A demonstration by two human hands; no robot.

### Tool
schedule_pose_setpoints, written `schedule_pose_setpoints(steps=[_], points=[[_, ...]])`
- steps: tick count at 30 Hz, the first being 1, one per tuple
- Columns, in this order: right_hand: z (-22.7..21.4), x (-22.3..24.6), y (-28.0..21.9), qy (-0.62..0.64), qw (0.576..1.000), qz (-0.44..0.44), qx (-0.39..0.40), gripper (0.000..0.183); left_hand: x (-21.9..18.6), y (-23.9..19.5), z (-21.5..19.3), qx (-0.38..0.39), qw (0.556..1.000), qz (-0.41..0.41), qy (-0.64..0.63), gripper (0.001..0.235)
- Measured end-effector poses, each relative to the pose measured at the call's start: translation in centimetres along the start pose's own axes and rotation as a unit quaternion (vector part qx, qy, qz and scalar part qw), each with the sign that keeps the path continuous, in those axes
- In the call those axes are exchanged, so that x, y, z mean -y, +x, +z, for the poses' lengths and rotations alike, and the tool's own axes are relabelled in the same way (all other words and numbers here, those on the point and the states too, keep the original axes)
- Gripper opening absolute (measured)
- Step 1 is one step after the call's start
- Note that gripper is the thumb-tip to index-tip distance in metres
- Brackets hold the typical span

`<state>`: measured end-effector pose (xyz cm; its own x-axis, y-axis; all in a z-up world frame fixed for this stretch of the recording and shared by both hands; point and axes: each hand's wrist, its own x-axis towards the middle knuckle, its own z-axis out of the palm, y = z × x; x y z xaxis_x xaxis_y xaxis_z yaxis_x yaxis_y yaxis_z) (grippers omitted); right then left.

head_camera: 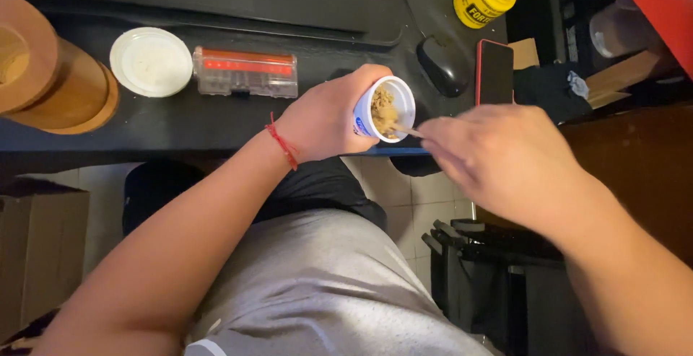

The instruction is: The person mixes a brown substance in a small white cup using a wooden stick. They then scoop a white powder from a yellow container and add it to the cup, continuing to stir the mixture.

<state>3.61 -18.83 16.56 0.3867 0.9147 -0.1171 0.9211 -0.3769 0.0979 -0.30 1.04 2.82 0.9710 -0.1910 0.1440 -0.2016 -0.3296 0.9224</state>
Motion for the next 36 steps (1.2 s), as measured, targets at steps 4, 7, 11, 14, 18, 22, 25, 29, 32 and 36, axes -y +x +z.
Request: schedule_pose_setpoints(steps=[4,7,11,14,18,22,25,29,32,36], points=[[1.0,-0.6,-1.0,-0.122,0.992,0.015,-0.025,0.006,-0.5,0.3,-0.1,0.013,1.000,-0.012,-0.001,0.071],[3.9,-1.5,0.6,-0.100,0.991,-0.023,-0.091,0.006,0.7,0.4,0.5,-0.003,0.999,-0.020,0.032,0.077],[6.5,-1.5,1.7,-0.061,0.993,-0.030,-0.095,0.007,0.1,0.3,0.7,0.008,1.000,-0.009,0.022,0.075],[4.2,-1.0,1.2,-0.081,0.992,-0.046,-0.088,0.009,-0.2,0.3,0.3,0.012,1.000,-0.023,0.007,0.071],[2.3,-1.7,-0.2,-0.054,0.995,-0.016,-0.080,0.004,0.3,0.4,0.2,0.003,1.000,-0.030,-0.002,0.074],[4.7,-2.6,0.0,-0.100,0.986,-0.042,-0.125,0.032,0.2,0.6,0.6,0.009,0.998,-0.043,0.042,0.066],[7.1,-2.7,1.8,-0.059,0.983,-0.091,-0.151,0.008,0.2,0.4,0.5,0.025,0.999,-0.028,0.026,0.075],[6.3,-2.7,2.1,-0.065,0.977,-0.138,-0.146,0.013,-0.6,0.3,0.0,0.023,0.999,-0.019,0.017,0.073],[5.1,-2.4,1.5,-0.015,0.987,-0.138,-0.081,0.013,-0.2,0.1,0.2,0.017,1.000,-0.013,0.002,0.071],[4.4,-2.2,1.1,0.206,0.978,-0.006,-0.031,0.011,-0.3,0.6,0.7,0.015,0.999,0.017,0.027,0.064]])
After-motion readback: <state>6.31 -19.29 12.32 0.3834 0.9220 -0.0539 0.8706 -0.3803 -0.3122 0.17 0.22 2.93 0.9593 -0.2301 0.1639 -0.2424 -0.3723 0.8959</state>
